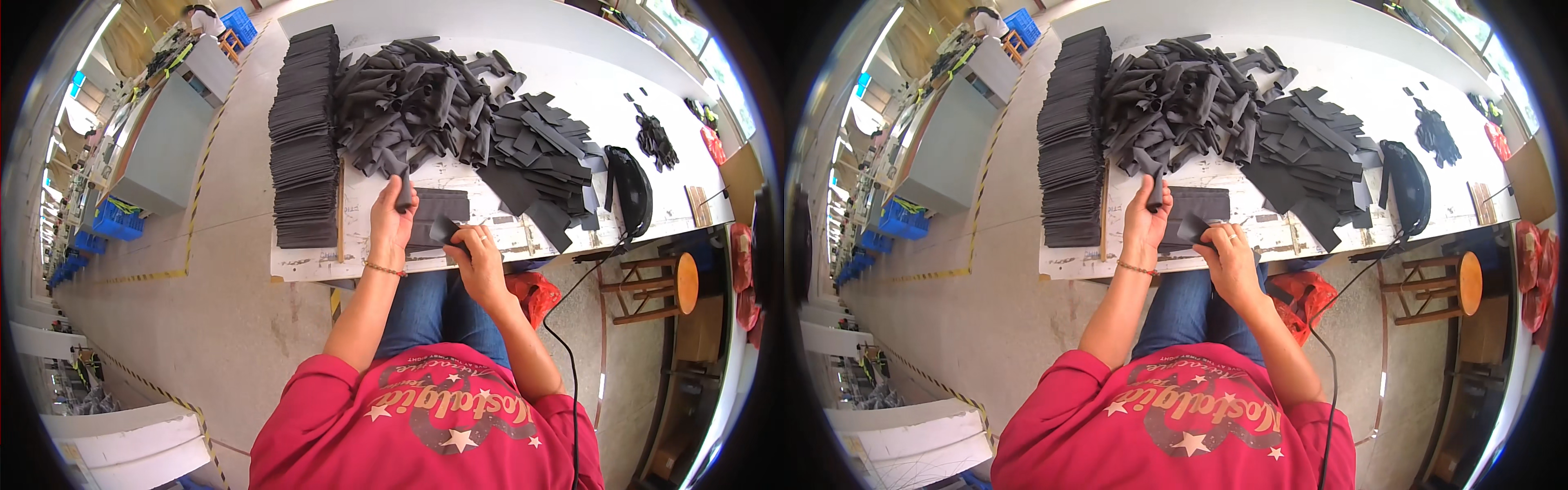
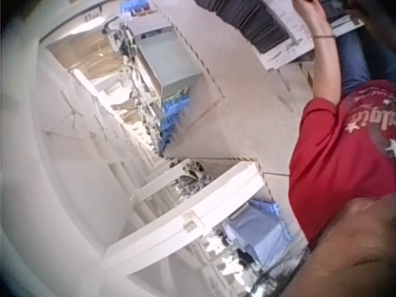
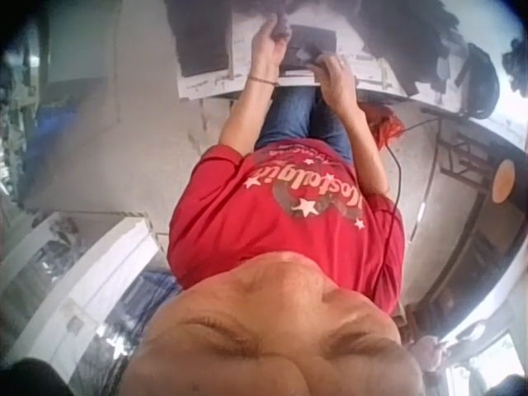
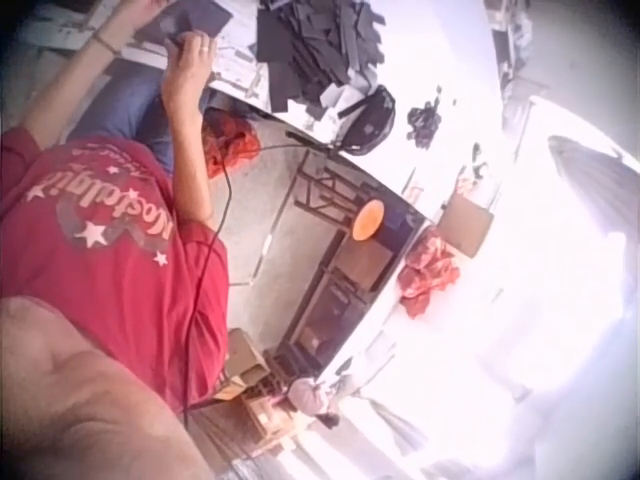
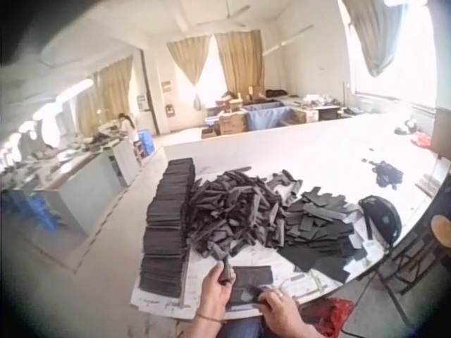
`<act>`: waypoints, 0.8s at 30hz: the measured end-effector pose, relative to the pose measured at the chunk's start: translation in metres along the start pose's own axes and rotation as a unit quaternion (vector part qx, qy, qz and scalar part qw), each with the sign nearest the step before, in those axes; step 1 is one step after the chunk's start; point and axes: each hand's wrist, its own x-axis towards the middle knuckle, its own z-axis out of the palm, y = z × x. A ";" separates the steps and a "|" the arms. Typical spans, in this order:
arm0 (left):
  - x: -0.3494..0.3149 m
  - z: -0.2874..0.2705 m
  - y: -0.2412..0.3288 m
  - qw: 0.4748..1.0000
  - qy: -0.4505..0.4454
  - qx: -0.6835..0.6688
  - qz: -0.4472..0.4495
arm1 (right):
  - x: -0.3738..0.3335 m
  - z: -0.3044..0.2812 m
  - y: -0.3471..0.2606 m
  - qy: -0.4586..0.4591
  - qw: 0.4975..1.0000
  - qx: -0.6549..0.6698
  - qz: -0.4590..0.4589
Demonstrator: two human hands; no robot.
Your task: Folding and organizing small gray fabric pieces on a workbench.
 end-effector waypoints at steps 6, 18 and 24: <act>-0.016 0.010 0.012 0.998 0.006 0.033 -0.062 | -0.004 -0.010 -0.008 -0.012 0.996 0.016 0.088; -0.034 0.013 0.001 0.987 -0.015 0.124 -0.104 | 0.008 0.002 0.003 0.016 0.993 -0.115 0.019; -0.020 0.002 0.013 0.991 -0.024 0.099 -0.091 | 0.003 -0.018 0.005 0.037 0.997 -0.039 0.057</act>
